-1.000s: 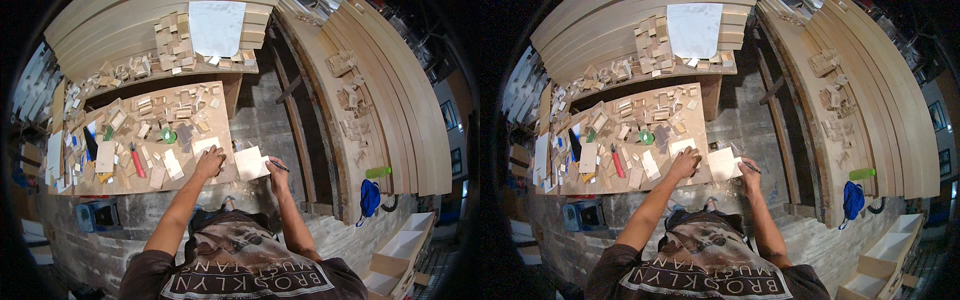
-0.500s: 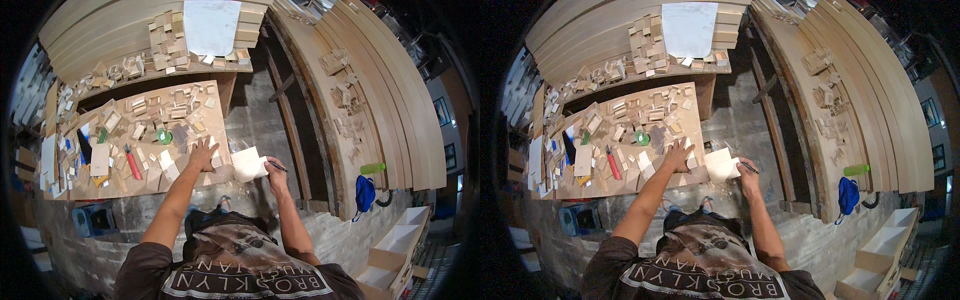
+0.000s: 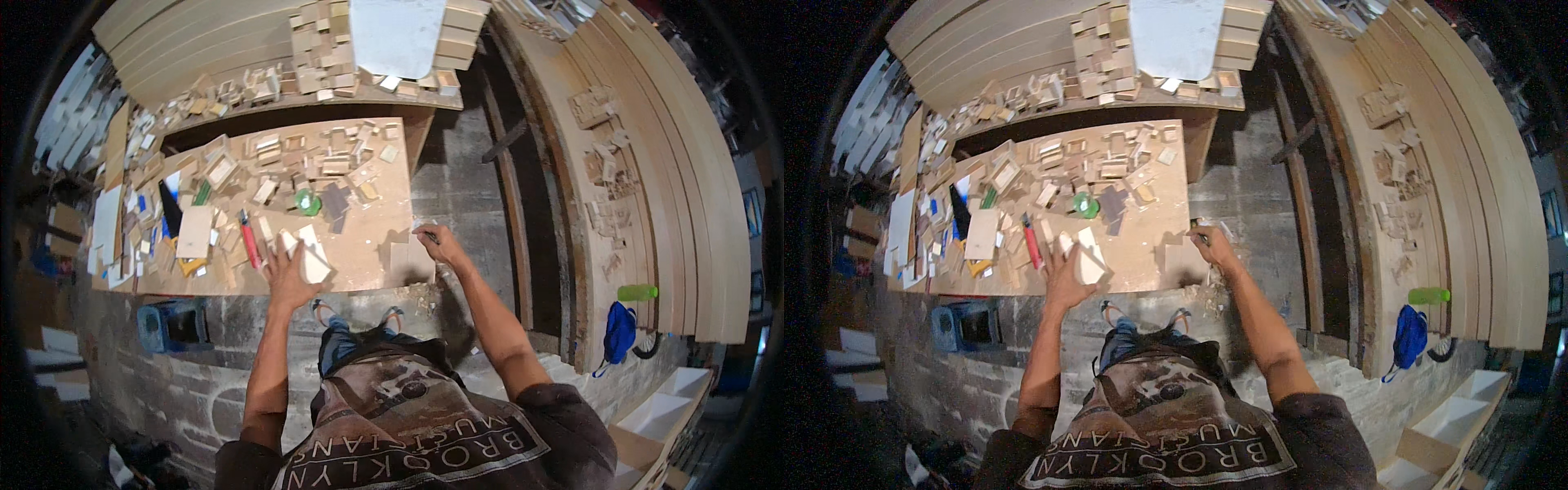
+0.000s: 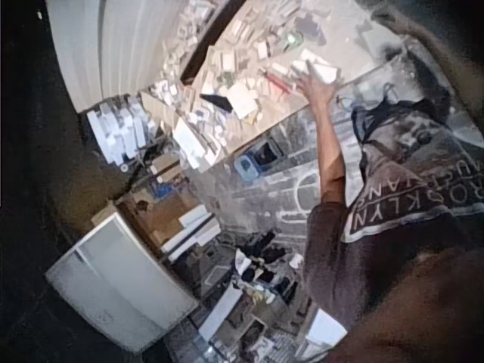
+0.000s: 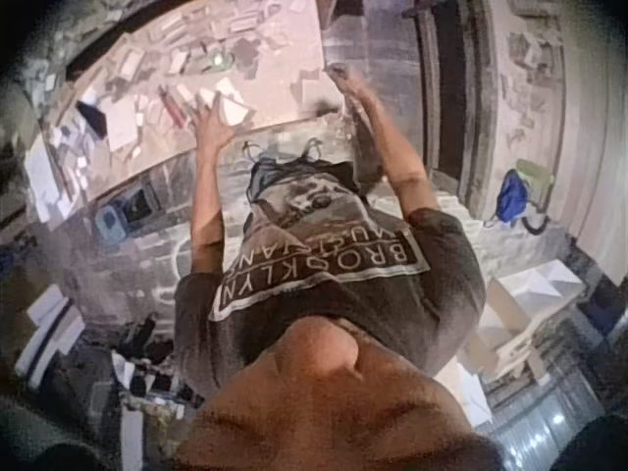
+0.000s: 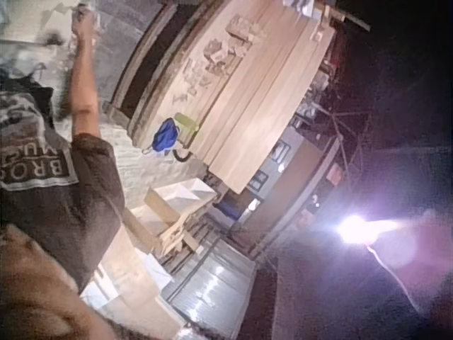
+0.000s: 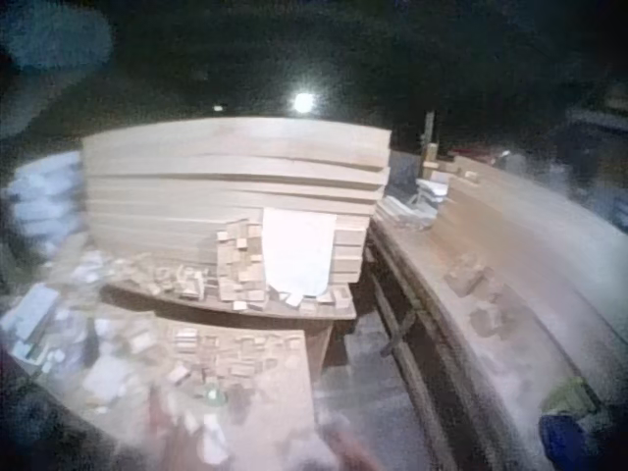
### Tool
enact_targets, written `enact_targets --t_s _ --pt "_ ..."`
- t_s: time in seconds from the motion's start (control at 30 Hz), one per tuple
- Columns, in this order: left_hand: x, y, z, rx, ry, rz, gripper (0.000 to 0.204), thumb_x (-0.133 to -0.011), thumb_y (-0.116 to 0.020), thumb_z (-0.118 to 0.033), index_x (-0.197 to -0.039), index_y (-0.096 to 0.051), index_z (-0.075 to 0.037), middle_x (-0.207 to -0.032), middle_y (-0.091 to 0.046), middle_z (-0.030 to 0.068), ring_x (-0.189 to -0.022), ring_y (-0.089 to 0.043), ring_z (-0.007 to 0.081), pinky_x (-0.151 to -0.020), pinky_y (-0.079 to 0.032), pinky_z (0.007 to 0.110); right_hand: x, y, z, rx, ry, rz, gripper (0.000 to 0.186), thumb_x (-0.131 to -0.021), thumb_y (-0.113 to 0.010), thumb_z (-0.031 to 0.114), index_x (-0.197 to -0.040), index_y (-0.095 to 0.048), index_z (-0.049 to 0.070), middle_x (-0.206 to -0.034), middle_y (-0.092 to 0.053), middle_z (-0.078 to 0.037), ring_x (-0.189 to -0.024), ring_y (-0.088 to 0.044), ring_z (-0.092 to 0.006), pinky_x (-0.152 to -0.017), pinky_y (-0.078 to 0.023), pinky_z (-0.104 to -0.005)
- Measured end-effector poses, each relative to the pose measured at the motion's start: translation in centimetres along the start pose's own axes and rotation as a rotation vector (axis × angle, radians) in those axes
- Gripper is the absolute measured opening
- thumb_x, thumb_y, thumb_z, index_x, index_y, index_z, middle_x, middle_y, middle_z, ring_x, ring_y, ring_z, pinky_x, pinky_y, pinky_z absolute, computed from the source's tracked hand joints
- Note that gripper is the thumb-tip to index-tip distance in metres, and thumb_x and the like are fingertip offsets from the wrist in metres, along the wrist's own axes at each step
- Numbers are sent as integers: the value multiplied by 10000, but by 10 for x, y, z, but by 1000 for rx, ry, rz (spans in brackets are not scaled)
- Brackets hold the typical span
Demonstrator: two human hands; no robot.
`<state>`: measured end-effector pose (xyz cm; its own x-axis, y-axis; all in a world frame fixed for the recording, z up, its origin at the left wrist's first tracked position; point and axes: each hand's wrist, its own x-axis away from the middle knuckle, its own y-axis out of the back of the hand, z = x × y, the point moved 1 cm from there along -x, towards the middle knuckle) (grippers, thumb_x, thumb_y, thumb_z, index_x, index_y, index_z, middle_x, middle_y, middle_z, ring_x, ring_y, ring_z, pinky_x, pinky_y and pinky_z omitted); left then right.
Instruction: The person marks a wood piece with a pencil, holds it against a wooden block on a workbench, and cuts a section off using a handsaw. They then place the cut wood piece onto a small wooden assembly.
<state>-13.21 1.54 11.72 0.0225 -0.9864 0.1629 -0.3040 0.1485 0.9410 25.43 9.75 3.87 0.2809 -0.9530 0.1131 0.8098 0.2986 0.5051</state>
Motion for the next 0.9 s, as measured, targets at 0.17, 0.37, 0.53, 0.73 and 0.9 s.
enact_targets --t_s 0.17,0.37,0.53,0.73,0.9 --pt "28 15 81 -28 286 21 1168 -574 -956 -367 -1575 -367 -242 -1676 -122 223 -1492 -181 535 -1171 -260 672 -72 -31 3 124 132 95 241 -928 -650 167 -1081 -725 -4 -945 -741 -202 -870 -700 -286 -810 -545 -400" --pt "31 1 133 -45 334 -63 1183 -580 -956 -356 -1587 -345 -257 -1663 -150 217 -1472 -208 523 -1136 -276 695 -78 -44 6 59 137 -105 350 -919 -662 167 -1212 -654 -25 -1109 -709 -242 -1034 -688 -343 -912 -529 -404" --pt "13 -1 153 -69 355 -44 1199 -566 -958 -377 -1590 -348 -255 -1670 -139 214 -1487 -192 510 -1149 -276 679 -19 -45 4 211 92 -207 505 -856 -739 163 -1309 -591 -6 -1163 -691 -238 -1082 -663 -420 -950 -521 -465" --pt "-10 1 169 -46 291 -38 1211 -556 -962 -362 -1592 -345 -248 -1685 -119 191 -1510 -166 491 -1177 -243 668 42 -77 17 386 11 -213 760 -748 -842 154 -1413 -495 34 -1283 -594 -213 -1216 -532 -437 -1051 -429 -510" --pt "-25 8 174 -30 153 -40 1236 -529 -975 -329 -1592 -349 -257 -1690 -126 185 -1536 -140 450 -1201 -232 626 43 -106 17 485 -13 -306 767 -784 -841 204 -1426 -466 10 -1264 -557 -228 -1153 -498 -439 -1019 -421 -531"
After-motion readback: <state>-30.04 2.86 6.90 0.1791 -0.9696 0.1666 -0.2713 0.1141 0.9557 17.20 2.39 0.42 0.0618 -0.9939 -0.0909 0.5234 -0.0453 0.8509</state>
